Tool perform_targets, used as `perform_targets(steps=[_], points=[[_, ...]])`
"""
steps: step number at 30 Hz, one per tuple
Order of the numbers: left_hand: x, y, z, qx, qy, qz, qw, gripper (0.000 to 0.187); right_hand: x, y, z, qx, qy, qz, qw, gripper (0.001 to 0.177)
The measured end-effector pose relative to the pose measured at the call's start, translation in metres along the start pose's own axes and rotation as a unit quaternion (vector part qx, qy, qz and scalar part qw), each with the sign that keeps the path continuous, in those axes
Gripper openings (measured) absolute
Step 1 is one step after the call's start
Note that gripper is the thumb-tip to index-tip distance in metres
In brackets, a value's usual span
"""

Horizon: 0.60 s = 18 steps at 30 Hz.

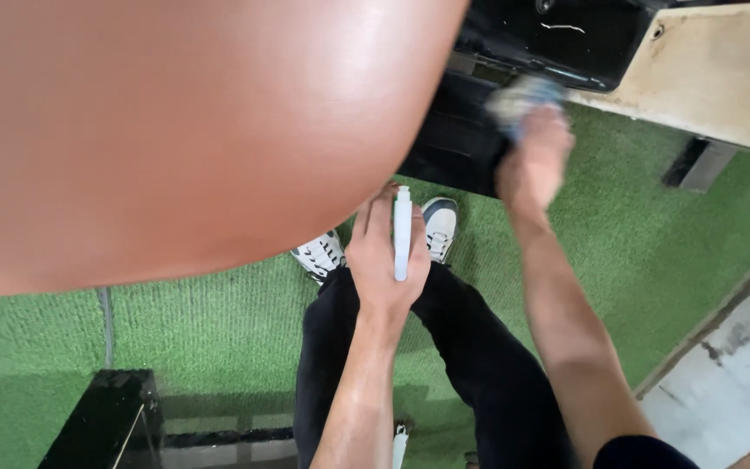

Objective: Cleaning and wiping down various surfaces and components of a gym exercise machine.

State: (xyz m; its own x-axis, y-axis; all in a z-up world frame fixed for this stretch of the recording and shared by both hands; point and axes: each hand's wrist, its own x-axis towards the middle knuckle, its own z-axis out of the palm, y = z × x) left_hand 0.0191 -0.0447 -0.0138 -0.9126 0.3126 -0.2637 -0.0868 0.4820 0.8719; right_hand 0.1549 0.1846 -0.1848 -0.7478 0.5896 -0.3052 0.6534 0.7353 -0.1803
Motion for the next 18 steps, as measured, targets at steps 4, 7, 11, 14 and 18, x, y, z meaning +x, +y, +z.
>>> perform_targets(steps=[4, 7, 11, 14, 18], points=[[0.005, 0.000, -0.006, 0.014, -0.059, -0.038, 0.997, 0.033, -0.001, 0.017, 0.045, -0.098, 0.115, 0.059, 0.987, 0.055], [0.006, -0.005, -0.004, 0.045, -0.091, -0.042, 0.994, 0.030, 0.028, -0.043, 0.076, -0.148, 0.087, -0.024, 0.985, 0.053], [0.004, -0.002, -0.005, 0.041, -0.108, -0.054, 0.992, 0.029, 0.039, -0.066, 0.191, -0.077, -0.116, -0.113, 0.984, 0.046], [0.003, 0.001, -0.001, 0.040, -0.097, -0.047, 0.993, 0.030, 0.082, -0.053, 0.266, 0.067, -0.175, -0.136, 0.973, 0.043], [0.000, 0.003, 0.002, 0.029, -0.100, -0.057, 0.993, 0.032, 0.027, -0.096, 0.150, 0.058, -0.137, -0.312, 0.938, 0.046]])
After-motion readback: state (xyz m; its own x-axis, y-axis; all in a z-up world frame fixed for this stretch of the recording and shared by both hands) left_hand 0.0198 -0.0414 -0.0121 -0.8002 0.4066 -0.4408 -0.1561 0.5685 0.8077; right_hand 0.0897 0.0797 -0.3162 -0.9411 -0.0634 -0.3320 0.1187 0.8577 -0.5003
